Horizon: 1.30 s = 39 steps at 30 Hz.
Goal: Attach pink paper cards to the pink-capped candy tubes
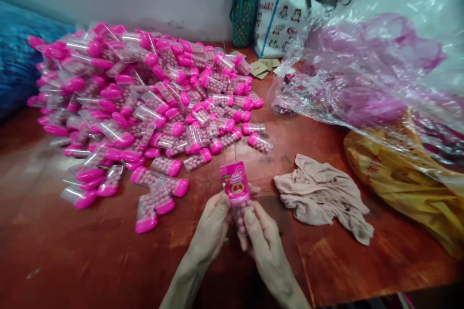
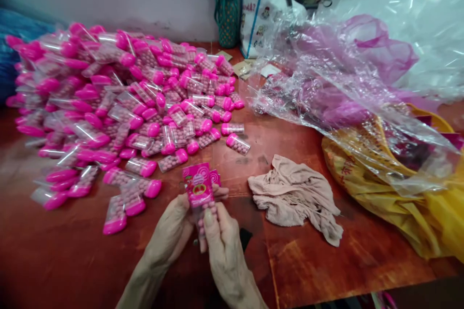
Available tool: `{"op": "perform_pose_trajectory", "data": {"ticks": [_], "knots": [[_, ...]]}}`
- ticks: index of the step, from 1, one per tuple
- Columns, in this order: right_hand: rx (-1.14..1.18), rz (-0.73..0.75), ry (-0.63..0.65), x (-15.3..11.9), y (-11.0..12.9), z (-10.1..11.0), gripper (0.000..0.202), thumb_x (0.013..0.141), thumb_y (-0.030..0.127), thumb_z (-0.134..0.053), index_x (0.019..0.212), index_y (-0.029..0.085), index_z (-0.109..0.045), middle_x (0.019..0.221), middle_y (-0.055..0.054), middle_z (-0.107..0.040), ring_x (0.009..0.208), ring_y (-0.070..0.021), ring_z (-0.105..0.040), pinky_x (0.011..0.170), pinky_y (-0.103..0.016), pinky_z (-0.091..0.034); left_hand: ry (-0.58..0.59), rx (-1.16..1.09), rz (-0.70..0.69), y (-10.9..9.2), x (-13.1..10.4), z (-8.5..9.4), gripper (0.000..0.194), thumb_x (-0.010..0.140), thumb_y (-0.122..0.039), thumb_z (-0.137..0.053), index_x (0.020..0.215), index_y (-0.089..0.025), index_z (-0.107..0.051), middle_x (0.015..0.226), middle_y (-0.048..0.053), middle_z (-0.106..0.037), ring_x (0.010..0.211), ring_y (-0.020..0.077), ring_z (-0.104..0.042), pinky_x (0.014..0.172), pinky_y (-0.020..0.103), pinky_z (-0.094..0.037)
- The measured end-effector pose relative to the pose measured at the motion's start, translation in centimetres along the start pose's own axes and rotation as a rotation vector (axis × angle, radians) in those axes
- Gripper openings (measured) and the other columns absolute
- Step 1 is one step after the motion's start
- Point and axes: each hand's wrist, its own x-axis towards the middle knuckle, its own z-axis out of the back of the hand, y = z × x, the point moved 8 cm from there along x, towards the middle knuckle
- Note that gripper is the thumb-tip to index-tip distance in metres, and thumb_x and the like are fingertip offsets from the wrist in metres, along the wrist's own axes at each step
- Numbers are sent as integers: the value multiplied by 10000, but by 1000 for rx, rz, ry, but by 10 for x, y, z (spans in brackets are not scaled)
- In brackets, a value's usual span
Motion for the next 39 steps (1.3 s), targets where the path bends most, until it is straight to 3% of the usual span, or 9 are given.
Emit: {"op": "perform_pose_trajectory", "data": {"ticks": [5, 13, 21, 24, 26, 29, 31, 35, 39], "knots": [[-376, 77, -129, -10, -3, 7, 285, 875, 377, -426, 1061, 185, -524, 717, -19, -562, 625, -140, -535, 608, -242, -449, 13, -82, 27, 0, 0, -7, 334, 805, -393, -509, 903, -114, -664, 764, 79, -670, 465, 99, -512, 419, 216, -414], [-589, 209, -83, -10, 31, -6, 271, 913, 296, -326, 964, 167, -560, 550, 12, -523, 486, -133, -521, 462, -220, -383, 31, 19, -4, 0, -8, -18, 311, 851, -317, -445, 963, -126, -665, 946, 110, -662, 657, 151, -580, 473, 215, -396], [-654, 305, -401, -18, 17, 14, 376, 880, 392, -393, 1148, 154, -506, 881, -106, -656, 741, -183, -626, 612, -243, -492, -11, -60, -28, 7, -10, -17, 239, 840, -259, -492, 1001, -149, -631, 908, 59, -650, 780, 133, -556, 717, 224, -420], [-647, 264, -249, -10, 19, 8, 318, 892, 377, -368, 1010, 167, -576, 787, -73, -653, 676, -171, -613, 576, -237, -478, -50, -91, -26, 5, -7, -11, 222, 833, -261, -508, 988, -137, -607, 872, 53, -641, 763, 116, -554, 715, 213, -433], [-626, 240, -155, -5, 28, 8, 282, 898, 338, -369, 853, 182, -599, 726, -44, -637, 618, -152, -588, 573, -238, -463, -71, -70, -35, 3, -6, -7, 203, 842, -278, -490, 923, -126, -598, 809, 52, -637, 693, 110, -563, 637, 205, -454], [-597, 331, -342, -3, 56, 31, 189, 821, 354, -521, 868, 187, -599, 852, -56, -621, 785, -183, -576, 727, -291, -458, -11, -26, -17, 4, -5, -10, 180, 845, -297, -473, 816, -139, -553, 658, 13, -596, 523, 97, -547, 460, 193, -443], [-514, 358, -297, 3, 61, 32, 242, 756, 363, -606, 926, 190, -617, 986, -71, -597, 914, -209, -554, 827, -322, -435, 75, 13, 17, 7, -6, -17, 168, 839, -308, -475, 808, -149, -521, 589, -13, -557, 448, 95, -530, 376, 178, -409], [-38, 126, -50, 18, 33, 22, 210, 820, 335, -534, 955, 192, -610, 709, 9, -600, 460, -93, -521, 458, -216, -471, 233, 91, 82, 15, -9, -32, 159, 802, -286, -534, 850, -140, -494, 622, 5, -577, 452, 98, -545, 358, 164, -388], [252, 113, -149, 16, 23, 34, 141, 800, 291, -576, 882, 184, -617, 552, 60, -530, 370, -54, -435, 373, -164, -405, 319, 108, 75, 15, -12, -42, 164, 786, -264, -554, 854, -125, -501, 711, 38, -587, 504, 90, -536, 410, 175, -404]]}}
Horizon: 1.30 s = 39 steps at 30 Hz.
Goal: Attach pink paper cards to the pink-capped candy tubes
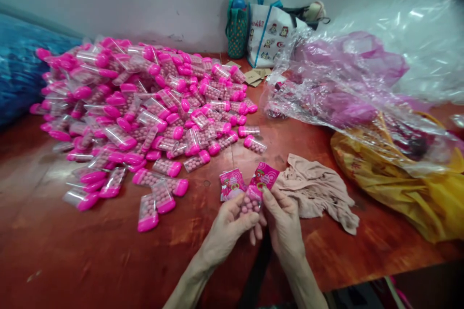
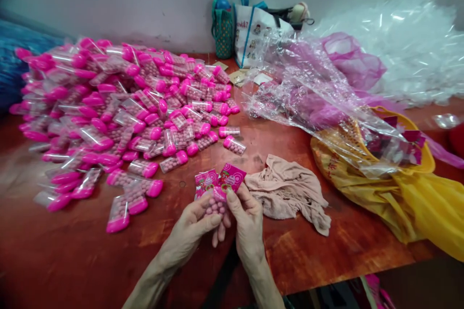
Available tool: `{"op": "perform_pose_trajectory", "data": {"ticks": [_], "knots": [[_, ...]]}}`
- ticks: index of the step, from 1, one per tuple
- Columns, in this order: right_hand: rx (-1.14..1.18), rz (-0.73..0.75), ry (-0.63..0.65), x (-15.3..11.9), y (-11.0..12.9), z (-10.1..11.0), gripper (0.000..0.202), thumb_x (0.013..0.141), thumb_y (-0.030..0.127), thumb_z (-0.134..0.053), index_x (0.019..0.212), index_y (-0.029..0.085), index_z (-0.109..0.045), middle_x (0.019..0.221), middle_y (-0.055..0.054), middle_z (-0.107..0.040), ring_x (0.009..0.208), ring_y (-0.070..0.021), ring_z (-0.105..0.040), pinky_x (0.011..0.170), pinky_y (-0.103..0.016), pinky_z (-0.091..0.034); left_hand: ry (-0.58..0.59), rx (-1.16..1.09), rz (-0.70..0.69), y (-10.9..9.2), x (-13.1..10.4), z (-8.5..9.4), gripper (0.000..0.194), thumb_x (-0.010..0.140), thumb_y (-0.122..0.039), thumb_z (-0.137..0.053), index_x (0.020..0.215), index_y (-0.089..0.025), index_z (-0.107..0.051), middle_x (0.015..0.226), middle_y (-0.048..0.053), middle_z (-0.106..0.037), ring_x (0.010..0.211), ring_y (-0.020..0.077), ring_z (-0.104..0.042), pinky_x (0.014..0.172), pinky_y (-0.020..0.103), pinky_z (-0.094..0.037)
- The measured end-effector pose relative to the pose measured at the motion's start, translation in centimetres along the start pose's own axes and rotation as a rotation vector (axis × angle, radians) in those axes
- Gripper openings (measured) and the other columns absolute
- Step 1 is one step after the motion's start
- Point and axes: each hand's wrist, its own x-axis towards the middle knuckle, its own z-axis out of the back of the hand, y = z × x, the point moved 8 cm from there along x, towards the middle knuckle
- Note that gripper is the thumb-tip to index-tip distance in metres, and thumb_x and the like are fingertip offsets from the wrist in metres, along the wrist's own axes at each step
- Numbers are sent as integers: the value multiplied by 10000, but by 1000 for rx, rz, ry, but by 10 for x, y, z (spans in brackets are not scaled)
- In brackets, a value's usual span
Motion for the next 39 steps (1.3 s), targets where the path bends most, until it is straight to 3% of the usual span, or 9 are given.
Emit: {"op": "perform_pose_trajectory", "data": {"ticks": [4, 11, 15, 18, 24, 30, 35, 39], "knots": [[-39, 55, -54, 0, 8, 7, 109, 739, 254, -650, 769, 151, -630, 654, 6, -623, 552, -97, -566, 542, -196, -482, -26, 150, 7, 1, -2, -3, 173, 835, -306, -478, 821, -135, -498, 648, 5, -548, 426, 51, -449, 362, 151, -310], [-107, -61, -76, -4, -6, 4, 164, 698, 295, -677, 700, 145, -610, 588, 8, -627, 449, -105, -555, 439, -206, -472, -75, 266, -72, -5, -7, -3, 179, 830, -317, -488, 772, -148, -497, 567, -46, -446, 410, 40, -378, 377, 158, -274], [-257, -27, -154, -11, -12, 8, 201, 690, 318, -677, 691, 128, -609, 577, -1, -611, 446, -109, -533, 415, -206, -454, -99, 247, -84, -1, -7, 1, 214, 828, -334, -488, 712, -156, -468, 541, -57, -413, 408, 44, -372, 382, 161, -296], [-232, -22, -161, -12, -14, 7, 218, 683, 320, -683, 724, 119, -610, 588, -6, -607, 457, -107, -531, 422, -205, -460, -94, 214, -80, 1, -5, 2, 208, 823, -335, -495, 726, -153, -468, 559, -53, -416, 413, 41, -365, 383, 159, -284], [37, -55, -124, -5, -1, 5, 177, 665, 285, -701, 713, 136, -617, 541, 12, -600, 443, -98, -544, 422, -191, -464, -22, 234, -10, 4, -5, -7, 188, 826, -316, -488, 873, -138, -521, 595, -37, -443, 430, 44, -311, 390, 171, -242], [-20, -20, -152, -5, 2, 5, 175, 671, 287, -686, 636, 137, -605, 459, 31, -543, 389, -98, -506, 404, -206, -443, -67, 343, -77, -2, -9, -7, 300, 828, -253, -479, 1112, -165, -520, 678, -19, -457, 556, 81, -394, 481, 179, -325], [-127, -40, -212, -10, -13, 10, 202, 678, 304, -680, 601, 134, -602, 481, 31, -545, 422, -98, -493, 427, -207, -420, -77, 371, -94, 3, -8, -4, 358, 814, -234, -488, 1166, -171, -506, 589, -49, -428, 447, 70, -330, 431, 186, -305], [-222, 3, -208, -13, -12, 9, 160, 693, 283, -667, 698, 122, -670, 590, -4, -628, 534, -127, -558, 529, -230, -457, -101, 367, -90, 5, -8, -1, 369, 799, -223, -500, 1164, -169, -514, 593, -33, -470, 442, 82, -362, 423, 192, -314]]}}
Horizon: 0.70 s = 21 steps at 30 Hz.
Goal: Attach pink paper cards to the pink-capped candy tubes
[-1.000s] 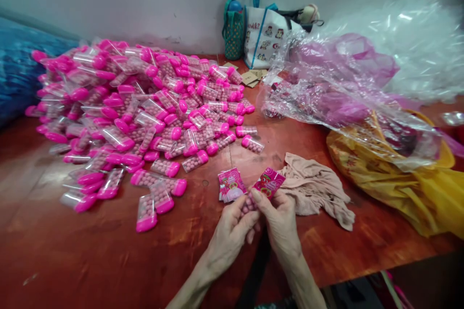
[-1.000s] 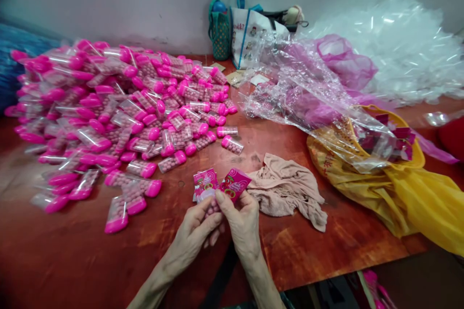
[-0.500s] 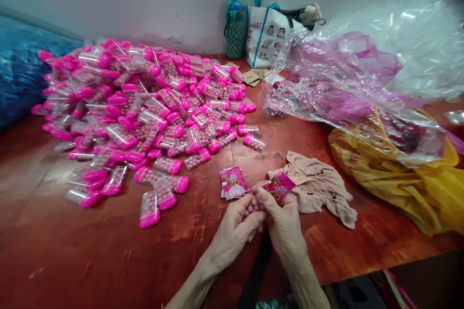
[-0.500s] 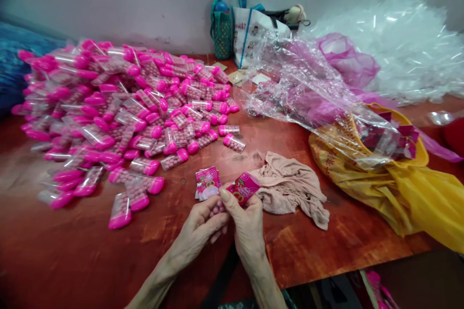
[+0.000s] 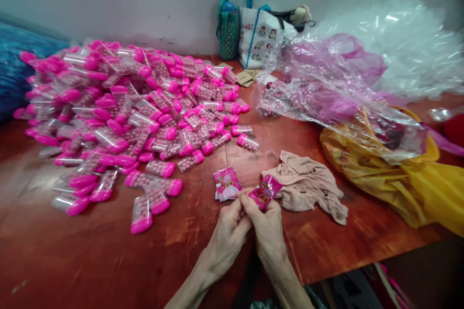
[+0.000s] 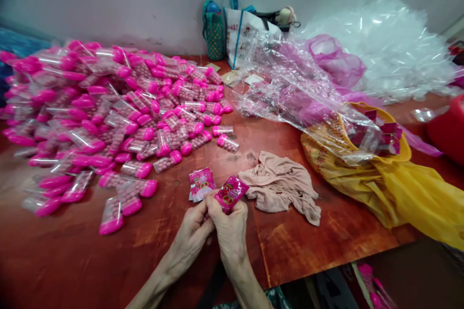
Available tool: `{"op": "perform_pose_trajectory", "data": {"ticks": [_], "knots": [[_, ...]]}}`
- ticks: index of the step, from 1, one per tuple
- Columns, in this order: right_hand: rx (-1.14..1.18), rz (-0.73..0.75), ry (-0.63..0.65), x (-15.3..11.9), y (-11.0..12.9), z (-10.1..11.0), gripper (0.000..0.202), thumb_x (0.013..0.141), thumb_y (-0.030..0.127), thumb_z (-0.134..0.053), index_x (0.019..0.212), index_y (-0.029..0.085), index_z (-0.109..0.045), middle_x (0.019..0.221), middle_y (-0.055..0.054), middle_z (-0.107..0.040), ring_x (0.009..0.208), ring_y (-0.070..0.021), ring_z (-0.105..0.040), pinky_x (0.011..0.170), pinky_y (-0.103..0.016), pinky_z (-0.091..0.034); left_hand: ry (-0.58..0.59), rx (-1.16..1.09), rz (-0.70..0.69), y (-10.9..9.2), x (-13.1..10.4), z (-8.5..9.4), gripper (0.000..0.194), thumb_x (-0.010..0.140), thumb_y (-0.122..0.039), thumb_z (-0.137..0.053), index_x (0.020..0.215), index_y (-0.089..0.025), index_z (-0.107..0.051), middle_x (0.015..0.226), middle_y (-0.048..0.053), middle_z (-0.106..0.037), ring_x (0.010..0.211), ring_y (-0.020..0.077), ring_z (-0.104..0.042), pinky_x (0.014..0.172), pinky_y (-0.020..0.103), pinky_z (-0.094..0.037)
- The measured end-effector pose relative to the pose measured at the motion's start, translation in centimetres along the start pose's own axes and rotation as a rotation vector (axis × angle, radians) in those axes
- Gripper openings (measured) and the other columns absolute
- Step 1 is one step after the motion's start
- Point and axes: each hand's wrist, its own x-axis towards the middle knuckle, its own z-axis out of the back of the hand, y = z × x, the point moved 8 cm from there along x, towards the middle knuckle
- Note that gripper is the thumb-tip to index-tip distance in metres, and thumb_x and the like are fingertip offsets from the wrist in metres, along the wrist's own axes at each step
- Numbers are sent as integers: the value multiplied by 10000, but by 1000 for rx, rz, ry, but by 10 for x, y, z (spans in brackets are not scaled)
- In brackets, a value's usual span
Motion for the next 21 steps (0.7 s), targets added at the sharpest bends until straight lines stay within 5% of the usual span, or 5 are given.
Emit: {"op": "perform_pose_trajectory", "data": {"ticks": [5, 11, 21], "knots": [[52, 8, 24, -1, 7, -1, 222, 702, 273, -661, 876, 136, -681, 856, -73, -690, 781, -203, -623, 734, -319, -489, 20, -99, 35, -3, 2, -4, 324, 803, -252, -503, 1111, -153, -531, 671, -21, -468, 471, 66, -319, 431, 182, -290], [256, -98, -30, -1, 6, 3, 188, 701, 292, -659, 830, 155, -652, 561, 34, -568, 432, -85, -477, 401, -184, -393, 79, -81, 64, -7, 1, -13, 155, 792, -249, -530, 863, -128, -596, 653, -14, -454, 587, 98, -399, 532, 201, -339], [58, -16, 109, 0, 7, -12, 212, 738, 245, -617, 927, 163, -665, 677, 6, -623, 502, -85, -504, 475, -185, -417, 37, -171, 65, 6, -1, -3, 205, 807, -313, -518, 877, -126, -561, 568, -51, -361, 418, 42, -283, 394, 190, -218]]}}
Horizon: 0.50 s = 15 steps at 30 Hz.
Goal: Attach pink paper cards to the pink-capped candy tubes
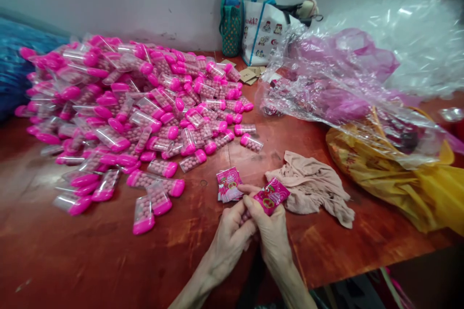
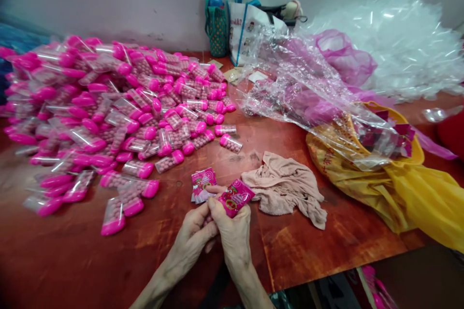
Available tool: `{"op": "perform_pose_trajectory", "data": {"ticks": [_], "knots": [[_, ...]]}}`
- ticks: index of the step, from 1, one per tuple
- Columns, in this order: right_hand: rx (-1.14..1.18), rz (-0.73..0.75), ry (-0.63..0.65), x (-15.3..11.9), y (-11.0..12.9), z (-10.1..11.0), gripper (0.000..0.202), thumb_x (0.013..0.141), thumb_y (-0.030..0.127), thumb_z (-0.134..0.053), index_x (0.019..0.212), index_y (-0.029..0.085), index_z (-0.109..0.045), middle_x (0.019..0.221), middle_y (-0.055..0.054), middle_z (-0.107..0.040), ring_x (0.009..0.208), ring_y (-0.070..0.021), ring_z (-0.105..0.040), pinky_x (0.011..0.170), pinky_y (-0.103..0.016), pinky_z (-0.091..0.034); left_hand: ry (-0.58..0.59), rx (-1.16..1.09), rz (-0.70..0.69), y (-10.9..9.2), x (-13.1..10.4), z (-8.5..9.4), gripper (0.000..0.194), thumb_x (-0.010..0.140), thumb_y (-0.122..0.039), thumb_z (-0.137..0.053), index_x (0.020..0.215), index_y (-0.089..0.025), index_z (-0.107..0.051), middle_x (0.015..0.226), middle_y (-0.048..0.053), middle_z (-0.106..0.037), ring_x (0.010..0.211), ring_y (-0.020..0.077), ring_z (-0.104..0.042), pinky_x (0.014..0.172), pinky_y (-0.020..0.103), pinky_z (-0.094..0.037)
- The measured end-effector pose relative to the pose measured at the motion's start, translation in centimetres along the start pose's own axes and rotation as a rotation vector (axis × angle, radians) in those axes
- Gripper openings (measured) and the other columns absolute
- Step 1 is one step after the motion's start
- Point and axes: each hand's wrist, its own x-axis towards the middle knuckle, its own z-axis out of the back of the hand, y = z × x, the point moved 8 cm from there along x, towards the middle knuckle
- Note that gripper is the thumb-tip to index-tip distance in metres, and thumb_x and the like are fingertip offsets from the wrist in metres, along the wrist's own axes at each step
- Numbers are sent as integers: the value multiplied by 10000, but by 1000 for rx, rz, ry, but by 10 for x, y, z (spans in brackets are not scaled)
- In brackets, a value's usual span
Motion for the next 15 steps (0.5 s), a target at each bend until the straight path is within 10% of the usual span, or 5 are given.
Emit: {"op": "perform_pose_trajectory", "data": {"ticks": [15], "knots": [[365, -108, -20, 5, 4, 6, 163, 769, 260, -593, 864, 162, -681, 764, -17, -630, 626, -98, -555, 579, -186, -472, 33, -19, 9, -8, 3, -4, 240, 829, -305, -501, 1027, -168, -491, 608, -37, -485, 431, 38, -372, 397, 158, -270]]}}
